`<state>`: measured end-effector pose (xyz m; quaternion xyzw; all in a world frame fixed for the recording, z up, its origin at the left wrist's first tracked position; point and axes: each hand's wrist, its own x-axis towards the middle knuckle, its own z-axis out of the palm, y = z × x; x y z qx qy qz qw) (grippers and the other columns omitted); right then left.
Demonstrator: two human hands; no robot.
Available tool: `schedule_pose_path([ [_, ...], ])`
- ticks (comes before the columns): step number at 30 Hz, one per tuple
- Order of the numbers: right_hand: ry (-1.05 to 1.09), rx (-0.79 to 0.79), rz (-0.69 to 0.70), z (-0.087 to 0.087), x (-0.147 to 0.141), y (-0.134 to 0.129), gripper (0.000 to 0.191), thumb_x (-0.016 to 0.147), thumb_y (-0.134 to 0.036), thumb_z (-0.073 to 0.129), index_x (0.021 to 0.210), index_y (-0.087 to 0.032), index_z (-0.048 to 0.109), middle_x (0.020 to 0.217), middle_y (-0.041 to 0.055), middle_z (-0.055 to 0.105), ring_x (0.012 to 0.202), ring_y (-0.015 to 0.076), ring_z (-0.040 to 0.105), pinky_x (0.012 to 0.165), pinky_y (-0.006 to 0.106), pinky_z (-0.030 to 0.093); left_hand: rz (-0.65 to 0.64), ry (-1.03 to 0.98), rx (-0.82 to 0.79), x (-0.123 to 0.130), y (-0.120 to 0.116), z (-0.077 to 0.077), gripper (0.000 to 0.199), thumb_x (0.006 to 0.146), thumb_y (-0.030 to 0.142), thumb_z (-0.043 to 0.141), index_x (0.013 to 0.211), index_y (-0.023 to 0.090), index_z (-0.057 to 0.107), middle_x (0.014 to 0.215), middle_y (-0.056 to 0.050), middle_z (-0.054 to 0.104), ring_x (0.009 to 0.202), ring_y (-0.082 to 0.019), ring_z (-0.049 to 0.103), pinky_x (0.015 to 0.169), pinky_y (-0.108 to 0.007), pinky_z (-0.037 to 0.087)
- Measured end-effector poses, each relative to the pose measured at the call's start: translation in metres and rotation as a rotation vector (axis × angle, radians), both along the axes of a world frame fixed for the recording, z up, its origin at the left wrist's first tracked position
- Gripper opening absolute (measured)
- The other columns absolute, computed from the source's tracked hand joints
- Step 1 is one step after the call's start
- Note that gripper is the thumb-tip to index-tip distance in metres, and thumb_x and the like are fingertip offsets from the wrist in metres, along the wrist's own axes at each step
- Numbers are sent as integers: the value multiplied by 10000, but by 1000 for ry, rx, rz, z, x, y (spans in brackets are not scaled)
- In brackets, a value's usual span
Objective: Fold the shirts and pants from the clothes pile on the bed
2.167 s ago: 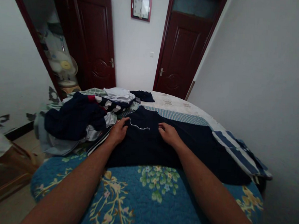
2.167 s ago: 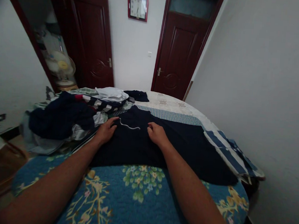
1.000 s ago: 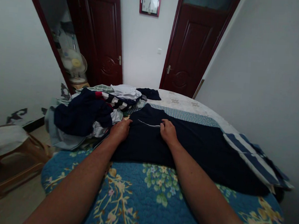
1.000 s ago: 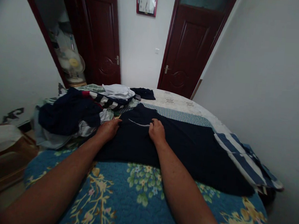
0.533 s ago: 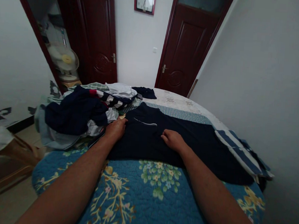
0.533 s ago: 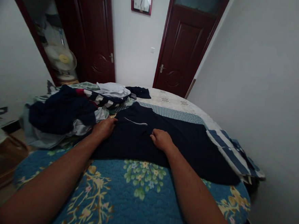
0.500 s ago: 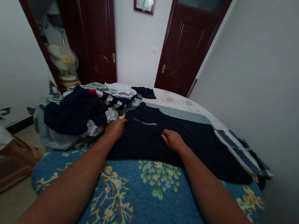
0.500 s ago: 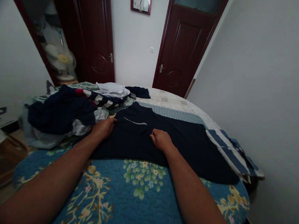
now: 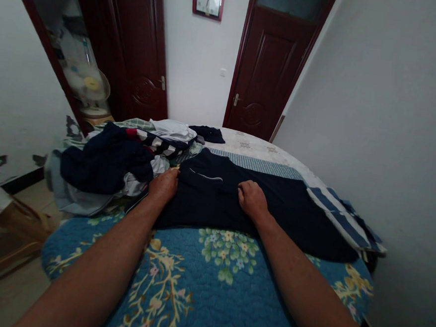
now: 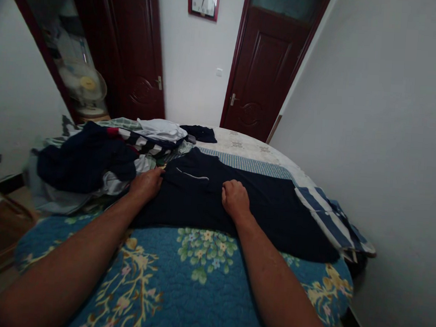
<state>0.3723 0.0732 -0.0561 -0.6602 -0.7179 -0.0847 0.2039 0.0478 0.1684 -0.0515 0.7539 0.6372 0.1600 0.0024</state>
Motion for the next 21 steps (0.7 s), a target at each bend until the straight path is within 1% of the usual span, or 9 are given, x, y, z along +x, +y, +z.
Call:
schedule_pose_path([
  [3, 5, 31, 83, 5, -10, -16, 235, 1060, -281, 494, 1137, -205, 703, 1148, 135, 678, 1092, 278, 578, 1004, 386, 448, -16, -4, 62, 3, -7, 5, 385, 1016, 287, 487, 1357, 242, 660, 1349, -133, 718, 1151, -325, 718, 909, -412, 566],
  [5, 31, 26, 115, 9, -12, -28, 229, 1058, -297, 504, 1125, -211, 705, 1132, 128, 685, 1089, 277, 580, 1004, 392, 450, -68, -14, 126, 9, -14, 14, 366, 1014, 340, 526, 1340, 241, 661, 1341, -127, 710, 1173, -314, 698, 940, -400, 553],
  [7, 75, 2, 125, 14, -7, -41, 202, 1045, -292, 525, 1106, -219, 704, 1109, 116, 692, 1080, 266, 590, 993, 386, 455, -197, -21, 138, 16, -26, 25, 323, 1007, 380, 564, 1275, 244, 683, 1244, -110, 735, 1167, -292, 685, 962, -377, 533],
  [10, 142, -117, 200, 18, 11, -63, 125, 998, -290, 601, 1039, -224, 700, 1016, 74, 696, 996, 230, 614, 915, 352, 471, -494, -49, -3, 24, -53, 40, 253, 983, 414, 623, 1171, 269, 712, 1066, -54, 757, 1035, -246, 701, 893, -338, 517],
  [12, 163, -212, 270, 18, 23, -79, 111, 953, -313, 675, 1016, -224, 700, 978, 52, 692, 948, 212, 617, 863, 331, 473, -641, -54, -111, 23, -75, 43, 258, 930, 433, 706, 1145, 291, 719, 1044, -27, 753, 989, -230, 695, 845, -322, 501],
  [13, 161, -238, 294, 16, 28, -86, 136, 934, -322, 705, 1028, -223, 704, 987, 50, 693, 948, 210, 615, 858, 330, 473, -680, -37, -139, 20, -86, 43, 285, 897, 428, 750, 1150, 301, 720, 1061, -23, 749, 1005, -233, 687, 841, -322, 491],
  [16, 123, -222, 293, 11, 38, -103, 180, 924, -295, 719, 1083, -212, 723, 1065, 71, 700, 1005, 224, 606, 911, 350, 471, -679, 82, -114, 6, -110, 32, 270, 881, 353, 771, 1145, 310, 730, 1107, -38, 734, 1069, -263, 650, 867, -351, 460],
  [18, 104, -202, 269, 9, 40, -109, 153, 937, -242, 676, 1072, -208, 738, 1075, 79, 701, 1028, 228, 604, 943, 359, 466, -616, 166, -64, -5, -118, 24, 160, 939, 302, 689, 1089, 293, 744, 1086, -56, 727, 1045, -273, 636, 860, -375, 445],
  [21, 115, -201, 264, 8, 41, -110, 154, 938, -186, 619, 1012, -210, 752, 1034, 73, 703, 1008, 219, 612, 937, 347, 465, -559, 232, -6, -17, -123, 16, 186, 973, 220, 581, 1045, 264, 746, 1048, -80, 721, 1000, -272, 626, 842, -392, 437],
])
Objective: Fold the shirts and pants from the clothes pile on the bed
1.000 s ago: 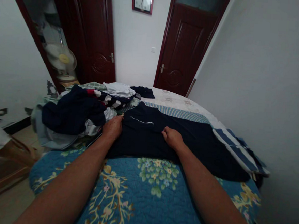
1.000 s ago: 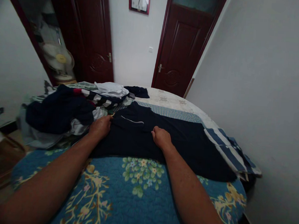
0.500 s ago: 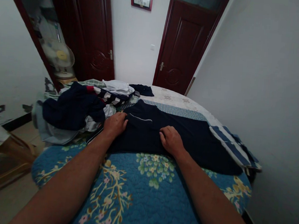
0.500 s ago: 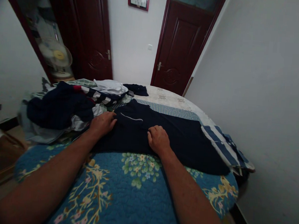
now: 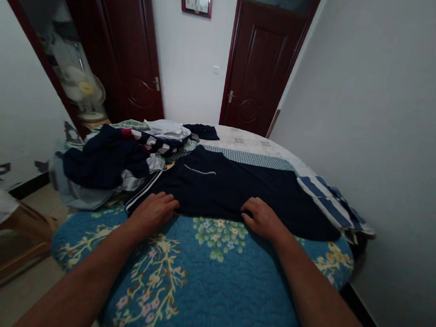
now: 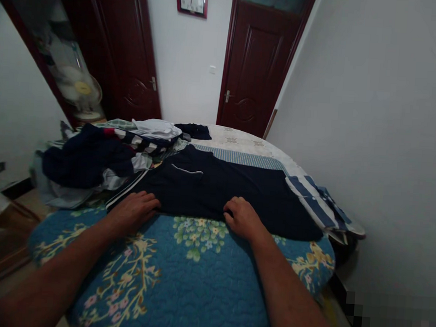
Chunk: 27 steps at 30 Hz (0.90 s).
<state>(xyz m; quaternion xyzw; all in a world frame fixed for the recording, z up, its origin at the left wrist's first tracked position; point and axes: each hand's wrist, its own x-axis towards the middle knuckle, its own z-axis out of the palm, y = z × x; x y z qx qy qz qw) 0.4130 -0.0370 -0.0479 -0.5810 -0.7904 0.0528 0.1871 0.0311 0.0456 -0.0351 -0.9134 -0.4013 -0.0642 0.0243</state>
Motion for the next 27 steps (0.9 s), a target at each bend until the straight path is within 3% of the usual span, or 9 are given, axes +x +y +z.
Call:
schedule_pose_path([
  [4, 42, 14, 6, -2, 3, 3, 148, 919, -153, 601, 930, -213, 736, 976, 58, 697, 962, 204, 618, 908, 318, 468, -38, 36, 30, -8, -8, 1, 210, 932, 154, 555, 1014, 249, 724, 1027, -86, 713, 972, -257, 634, 848, -396, 438],
  [8, 22, 46, -149, -7, 8, 5, 147, 992, -251, 596, 996, -219, 739, 1018, 75, 697, 985, 207, 642, 892, 299, 464, -3, 62, 1, -14, -16, 9, 194, 865, 127, 566, 949, 247, 694, 995, -75, 708, 941, -259, 651, 824, -387, 442],
  [12, -26, -29, -225, -8, 11, 7, 218, 1040, -347, 581, 953, -231, 745, 954, 65, 710, 882, 196, 659, 798, 292, 443, -11, -6, -131, -12, -13, 20, 133, 941, 281, 572, 912, 243, 696, 899, -50, 705, 868, -242, 671, 774, -356, 471],
  [15, -39, -15, -235, -8, 8, 8, 221, 1040, -372, 594, 994, -226, 753, 985, 76, 721, 935, 213, 658, 817, 303, 449, -43, -146, -139, 10, -7, 29, 308, 1050, 357, 451, 1020, 242, 735, 976, -62, 734, 924, -226, 699, 834, -344, 515],
  [18, -61, 46, -219, -11, 2, 10, 256, 1030, -392, 618, 1158, -221, 759, 1089, 99, 719, 1054, 242, 636, 912, 332, 464, -80, -224, -120, 53, -3, 31, 305, 1048, 313, 479, 1175, 260, 751, 1182, -80, 749, 1090, -241, 709, 966, -361, 532],
  [20, -83, 68, -238, -13, -3, 11, 317, 1030, -429, 618, 1237, -229, 751, 1171, 115, 711, 1108, 264, 618, 950, 365, 469, -75, -232, -125, 86, -1, 24, 312, 1019, 296, 551, 1265, 262, 741, 1279, -98, 734, 1158, -264, 701, 1008, -378, 536],
  [23, -124, 63, -317, -17, -4, 13, 366, 1044, -461, 580, 1287, -243, 744, 1288, 140, 689, 1185, 303, 597, 978, 414, 476, -55, -243, -112, 126, 1, 1, 441, 1006, 333, 610, 1431, 230, 663, 1402, -146, 683, 1256, -302, 667, 1082, -424, 517],
  [27, -167, 15, -429, -21, 9, 19, 436, 1068, -408, 503, 1431, -235, 672, 1485, 143, 613, 1340, 321, 544, 1095, 457, 444, -1, -222, -63, 137, 4, -32, 603, 1017, 468, 602, 1572, 242, 536, 1587, -140, 567, 1530, -346, 448, 1276, -545, 315],
])
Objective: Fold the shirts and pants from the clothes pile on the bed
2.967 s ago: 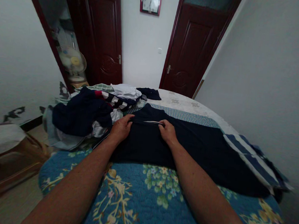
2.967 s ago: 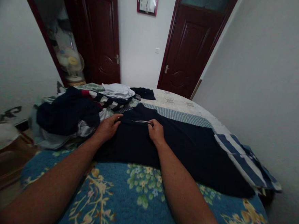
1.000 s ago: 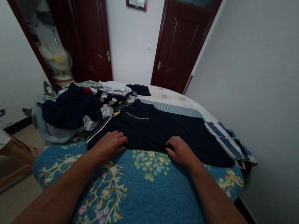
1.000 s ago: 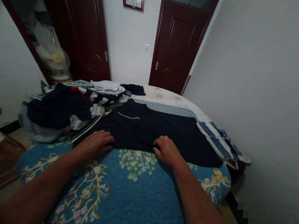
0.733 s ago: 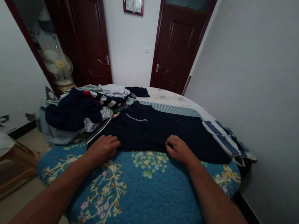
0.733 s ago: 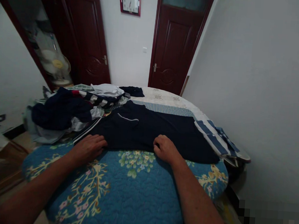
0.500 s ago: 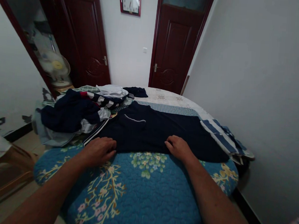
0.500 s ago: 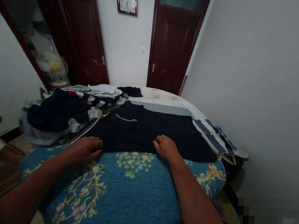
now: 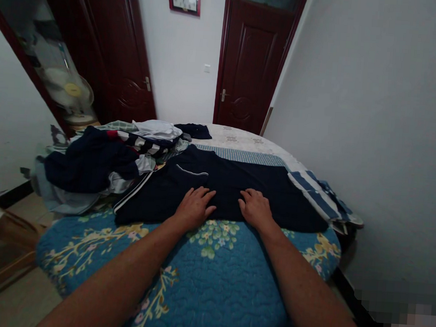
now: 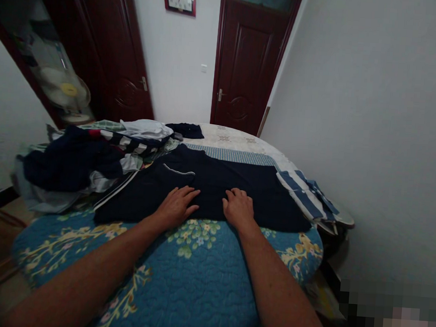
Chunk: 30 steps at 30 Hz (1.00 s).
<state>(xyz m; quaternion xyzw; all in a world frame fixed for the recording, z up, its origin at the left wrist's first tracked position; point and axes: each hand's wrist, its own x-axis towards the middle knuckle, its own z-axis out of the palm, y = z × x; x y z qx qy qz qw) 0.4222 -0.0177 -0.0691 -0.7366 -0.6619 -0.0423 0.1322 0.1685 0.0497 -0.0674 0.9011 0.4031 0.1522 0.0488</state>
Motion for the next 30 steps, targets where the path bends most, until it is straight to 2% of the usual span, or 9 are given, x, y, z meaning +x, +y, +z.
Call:
schedule_pose_path([
  [3, 15, -55, -111, -2, 16, 7, 506, 1079, -399, 449, 1534, -222, 583, 1624, 118, 507, 1471, 312, 453, 1201, 483, 369, 48, 59, 13, -12, 3, -10, 746, 1002, 659, 534, 1628, 259, 463, 1679, -104, 476, 1612, -355, 307, 1317, -601, 188],
  [7, 69, -131, -242, 1, 28, 14, 566, 1088, -405, 390, 1609, -206, 487, 1708, 117, 398, 1572, 325, 328, 1250, 580, 297, 111, 141, -3, -22, 10, -8, 930, 935, 831, 455, 1651, 239, 435, 1736, -107, 378, 1627, -403, 249, 1298, -678, 152],
  [9, 79, -113, -258, 5, 26, 13, 582, 1082, -404, 398, 1621, -196, 466, 1733, 127, 346, 1586, 330, 304, 1254, 590, 287, 135, 167, -11, -21, 13, -6, 976, 911, 865, 441, 1660, 240, 424, 1746, -111, 352, 1628, -422, 234, 1290, -699, 147],
  [12, 79, -65, -186, 9, 14, 6, 624, 1061, -453, 450, 1628, -190, 454, 1746, 127, 318, 1601, 332, 274, 1275, 570, 255, 160, 190, -44, -18, 19, -3, 920, 955, 832, 361, 1664, 249, 419, 1756, -101, 328, 1631, -418, 228, 1277, -724, 153],
  [16, 133, -136, -71, 8, -5, -5, 670, 1053, -538, 432, 1628, -197, 461, 1736, 117, 346, 1610, 345, 251, 1294, 577, 202, 229, 204, -95, -19, 28, -2, 796, 1030, 714, 273, 1671, 260, 402, 1762, -84, 313, 1634, -402, 225, 1250, -766, 175],
  [20, 171, -186, -134, 5, -6, -8, 749, 1057, -605, 364, 1677, -186, 377, 1769, 124, 260, 1633, 376, 174, 1294, 636, 136, 232, 216, -50, -25, 35, -6, 798, 1017, 710, 315, 1673, 263, 400, 1761, -87, 316, 1634, -403, 224, 1252, -760, 175],
  [25, 168, -230, -270, 1, 29, -9, 855, 1044, -685, 311, 1701, -138, 311, 1784, 144, 193, 1647, 369, 126, 1305, 615, 103, 222, 220, -23, -31, 35, -9, 847, 998, 740, 309, 1679, 243, 388, 1759, -99, 318, 1632, -411, 223, 1250, -756, 176],
  [30, 141, -204, -338, -5, 81, -17, 831, 1056, -667, 291, 1694, -137, 324, 1784, 121, 202, 1647, 329, 148, 1312, 581, 114, 249, 235, -29, -31, 34, -8, 899, 971, 768, 317, 1685, 223, 375, 1767, -114, 293, 1632, -424, 211, 1249, -761, 156],
])
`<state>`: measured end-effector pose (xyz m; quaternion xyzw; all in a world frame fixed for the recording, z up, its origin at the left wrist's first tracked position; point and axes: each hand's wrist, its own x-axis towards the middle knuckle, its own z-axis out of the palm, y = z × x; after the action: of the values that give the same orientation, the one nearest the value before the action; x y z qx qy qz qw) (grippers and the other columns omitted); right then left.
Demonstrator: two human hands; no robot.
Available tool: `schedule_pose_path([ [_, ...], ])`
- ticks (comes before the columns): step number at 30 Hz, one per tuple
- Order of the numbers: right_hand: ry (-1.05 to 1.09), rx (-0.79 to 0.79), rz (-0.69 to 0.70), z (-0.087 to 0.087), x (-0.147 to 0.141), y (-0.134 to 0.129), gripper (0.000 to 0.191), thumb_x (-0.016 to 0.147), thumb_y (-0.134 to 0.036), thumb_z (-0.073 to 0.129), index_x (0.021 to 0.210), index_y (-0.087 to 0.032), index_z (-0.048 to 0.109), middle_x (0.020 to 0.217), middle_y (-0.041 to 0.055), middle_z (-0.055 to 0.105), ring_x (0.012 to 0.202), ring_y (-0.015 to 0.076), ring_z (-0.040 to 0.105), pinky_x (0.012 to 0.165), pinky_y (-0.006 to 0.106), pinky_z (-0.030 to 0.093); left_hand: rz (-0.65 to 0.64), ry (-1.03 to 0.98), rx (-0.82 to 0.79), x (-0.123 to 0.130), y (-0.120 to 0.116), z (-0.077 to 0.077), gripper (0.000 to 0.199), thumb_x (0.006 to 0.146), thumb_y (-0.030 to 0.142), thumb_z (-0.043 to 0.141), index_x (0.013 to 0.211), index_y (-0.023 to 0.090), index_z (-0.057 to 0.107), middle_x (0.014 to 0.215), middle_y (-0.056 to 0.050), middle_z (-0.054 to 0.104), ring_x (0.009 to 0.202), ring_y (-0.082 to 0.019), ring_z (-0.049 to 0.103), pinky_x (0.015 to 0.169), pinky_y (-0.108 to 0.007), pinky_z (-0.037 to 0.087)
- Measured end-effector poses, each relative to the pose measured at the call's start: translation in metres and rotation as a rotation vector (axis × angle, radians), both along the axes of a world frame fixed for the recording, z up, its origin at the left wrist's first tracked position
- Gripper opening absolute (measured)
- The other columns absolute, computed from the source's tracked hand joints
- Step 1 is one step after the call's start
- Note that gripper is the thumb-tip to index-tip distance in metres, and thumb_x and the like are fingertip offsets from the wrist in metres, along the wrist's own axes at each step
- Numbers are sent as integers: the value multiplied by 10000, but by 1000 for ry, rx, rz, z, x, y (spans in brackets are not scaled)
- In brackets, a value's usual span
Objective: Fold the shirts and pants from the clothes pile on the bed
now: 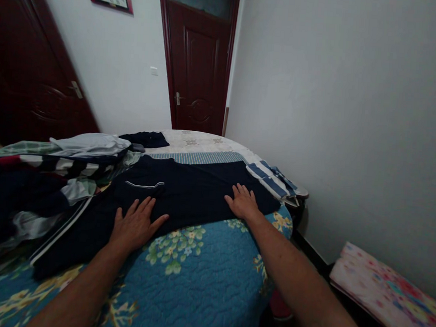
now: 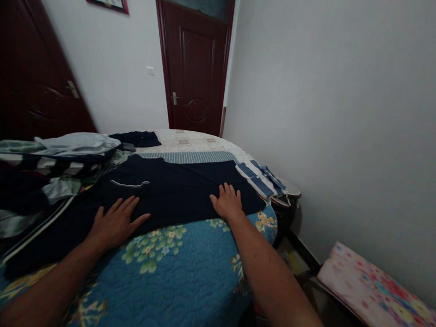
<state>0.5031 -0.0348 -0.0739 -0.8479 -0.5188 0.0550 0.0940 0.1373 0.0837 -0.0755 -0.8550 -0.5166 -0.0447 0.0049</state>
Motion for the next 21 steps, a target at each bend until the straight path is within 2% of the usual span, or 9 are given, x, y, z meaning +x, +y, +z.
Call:
schedule_pose_path([
  [6, -60, 32, -120, -6, 50, -8, 772, 1081, -593, 289, 1677, -107, 351, 1760, 151, 270, 1632, 310, 208, 1310, 551, 144, 47, -1, -14, -8, 1, -2, 950, 945, 791, 313, 1691, 205, 359, 1776, -124, 259, 1630, -438, 201, 1246, -771, 134],
  [9, -91, 70, -161, -6, 57, -9, 727, 1085, -533, 335, 1637, -66, 412, 1723, 199, 340, 1606, 321, 276, 1298, 551, 182, 72, -9, -15, -12, 3, 0, 933, 958, 748, 298, 1691, 174, 355, 1772, -139, 270, 1627, -442, 207, 1243, -767, 149],
  [12, -146, 189, -198, -6, 50, -11, 638, 1086, -461, 388, 1573, -66, 498, 1663, 228, 434, 1571, 328, 344, 1283, 545, 218, 108, -7, -28, -14, 5, 1, 916, 971, 716, 280, 1697, 162, 336, 1772, -144, 267, 1626, -443, 207, 1240, -768, 150],
  [14, -178, 279, -147, -5, 39, -13, 598, 1087, -440, 410, 1560, -90, 517, 1657, 212, 451, 1576, 313, 338, 1289, 522, 218, 117, -3, -27, -14, 6, 1, 905, 979, 705, 264, 1699, 162, 333, 1771, -146, 268, 1623, -448, 210, 1234, -781, 141],
  [16, -164, 308, -11, -5, 25, -15, 597, 1090, -456, 420, 1576, -118, 503, 1673, 182, 440, 1590, 288, 320, 1296, 487, 219, 115, -7, -9, -14, 6, 0, 897, 986, 699, 249, 1695, 158, 342, 1767, -152, 277, 1618, -457, 218, 1225, -796, 134],
  [19, -94, 220, 174, -5, 8, -16, 632, 1090, -526, 415, 1586, -143, 499, 1691, 155, 422, 1594, 277, 317, 1299, 474, 219, 132, -23, 26, -22, 7, -2, 879, 998, 688, 238, 1693, 163, 348, 1761, -161, 289, 1616, -464, 222, 1220, -808, 126],
  [21, -75, 146, 170, -6, 4, -19, 667, 1088, -560, 396, 1600, -142, 482, 1712, 147, 387, 1602, 288, 295, 1305, 500, 199, 166, -28, 40, -32, 6, -1, 869, 1003, 697, 231, 1694, 184, 350, 1764, -161, 283, 1620, -460, 216, 1224, -807, 120],
])
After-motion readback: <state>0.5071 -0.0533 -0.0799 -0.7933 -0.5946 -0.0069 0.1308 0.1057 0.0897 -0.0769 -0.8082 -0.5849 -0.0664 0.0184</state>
